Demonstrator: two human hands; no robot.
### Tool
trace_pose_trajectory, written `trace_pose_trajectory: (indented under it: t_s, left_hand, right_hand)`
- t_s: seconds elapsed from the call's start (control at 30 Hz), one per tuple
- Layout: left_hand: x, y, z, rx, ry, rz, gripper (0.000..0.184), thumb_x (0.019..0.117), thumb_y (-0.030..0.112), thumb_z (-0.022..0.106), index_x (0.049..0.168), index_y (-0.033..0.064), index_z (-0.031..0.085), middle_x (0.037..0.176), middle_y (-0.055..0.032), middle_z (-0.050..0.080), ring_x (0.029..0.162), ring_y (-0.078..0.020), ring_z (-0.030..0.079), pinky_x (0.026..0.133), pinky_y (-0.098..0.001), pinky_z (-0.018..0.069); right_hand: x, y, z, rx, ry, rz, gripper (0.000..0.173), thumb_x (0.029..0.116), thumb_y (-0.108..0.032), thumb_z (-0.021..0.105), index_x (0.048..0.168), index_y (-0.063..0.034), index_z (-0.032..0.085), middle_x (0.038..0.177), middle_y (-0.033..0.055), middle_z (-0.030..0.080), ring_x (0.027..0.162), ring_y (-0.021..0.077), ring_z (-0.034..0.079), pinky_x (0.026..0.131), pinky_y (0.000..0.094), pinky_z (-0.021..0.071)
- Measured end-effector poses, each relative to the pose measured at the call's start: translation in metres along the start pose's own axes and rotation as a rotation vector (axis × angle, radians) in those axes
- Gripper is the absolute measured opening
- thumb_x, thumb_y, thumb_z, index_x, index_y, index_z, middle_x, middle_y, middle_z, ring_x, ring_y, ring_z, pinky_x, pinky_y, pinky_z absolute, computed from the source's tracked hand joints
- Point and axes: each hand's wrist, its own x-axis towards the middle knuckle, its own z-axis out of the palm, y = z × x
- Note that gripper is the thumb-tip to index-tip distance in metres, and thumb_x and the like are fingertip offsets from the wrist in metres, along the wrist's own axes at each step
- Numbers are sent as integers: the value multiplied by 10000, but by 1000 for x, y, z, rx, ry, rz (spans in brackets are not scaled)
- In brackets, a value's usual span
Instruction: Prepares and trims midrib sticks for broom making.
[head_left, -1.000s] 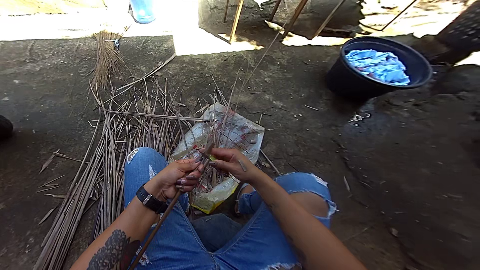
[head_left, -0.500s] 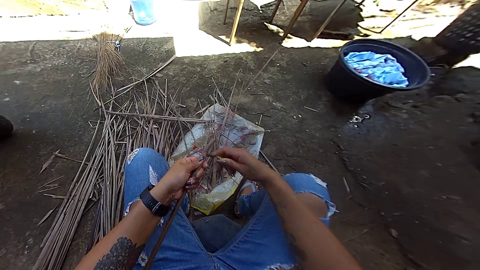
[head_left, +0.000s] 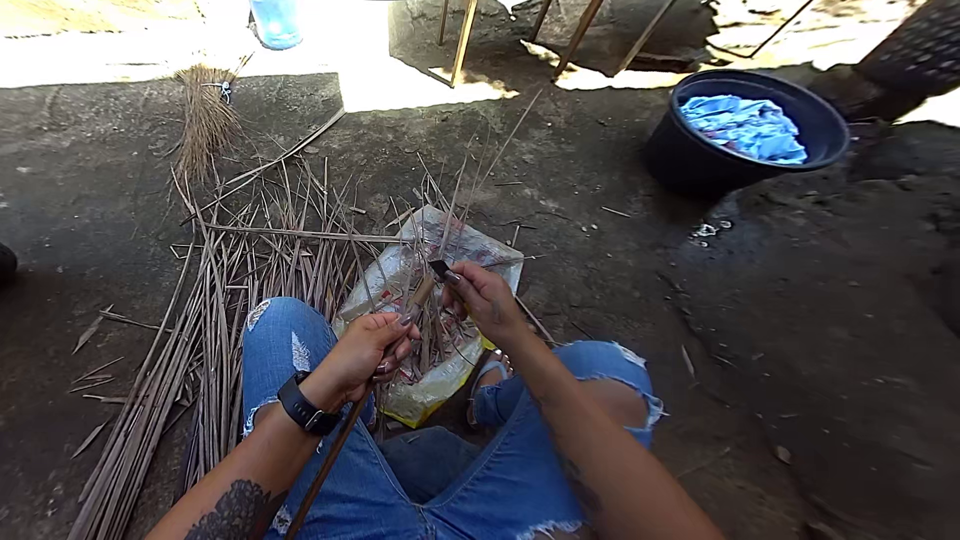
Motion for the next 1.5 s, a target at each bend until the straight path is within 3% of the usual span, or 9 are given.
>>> trace_pose_trajectory:
  t_s: [0.23, 0.63, 0.97, 1.13, 1.3, 1.4, 1.5]
  left_hand:
    - [-2, 0, 0, 2, 2, 4, 327, 1131, 190, 366, 979, 25, 604, 578, 39, 463, 406, 7, 369, 379, -125, 322]
    - [-3, -2, -2, 30, 15, 1, 316, 1129, 181, 373, 992, 22, 609, 580, 40, 461, 408, 10, 361, 378, -126, 306]
    - [1, 5, -2, 78, 45, 27, 304, 1130, 190, 374, 1015, 25, 602, 585, 43, 468, 406, 3, 357, 376, -136, 305]
    - [3, 5, -1, 106, 55, 59, 290, 1126, 172, 384, 1019, 18, 605, 574, 48, 454, 405, 5, 342, 380, -138, 289]
    - [4, 6, -3, 226, 149, 116, 283, 1125, 168, 396, 1044, -2, 608, 588, 45, 488, 413, 0, 353, 393, -151, 296]
    - [3, 9, -3, 487, 253, 141, 312, 1125, 190, 394, 1100, -9, 632, 626, 38, 514, 474, -34, 415, 467, -204, 368]
    - [-9, 12, 0, 754, 313, 187, 358, 1124, 188, 377, 1162, -56, 636, 799, -87, 626, 671, -155, 575, 686, -342, 512]
  right_hand:
    - [-1, -4, 1, 18, 20, -17, 229, 1095, -176, 475, 1100, -30, 651, 729, 23, 658, 544, 67, 565, 508, 194, 482]
    - [-1, -5, -2, 58, -134, 23, 226, 1089, -140, 471, 1069, -18, 660, 715, 22, 654, 539, 57, 565, 522, 190, 490]
    - [0, -10, 8, 76, -297, 51, 247, 1096, -186, 467, 1088, -40, 666, 750, -56, 653, 572, -13, 550, 550, 149, 470]
    - [3, -9, 7, 248, -333, 117, 241, 1096, -153, 434, 1046, -43, 643, 753, -39, 663, 565, 14, 562, 533, 169, 473]
    - [7, -12, 17, 369, -288, 190, 271, 1096, -160, 397, 1078, -42, 641, 745, -24, 668, 560, 32, 569, 519, 178, 473]
    - [7, -12, 20, 307, -214, 173, 397, 1099, -275, 319, 1170, -38, 630, 769, -19, 671, 580, 59, 587, 535, 217, 507]
    - [9, -22, 35, 230, -116, 175, 359, 1070, -263, 364, 1102, -50, 650, 697, -59, 639, 551, 30, 575, 514, 201, 503]
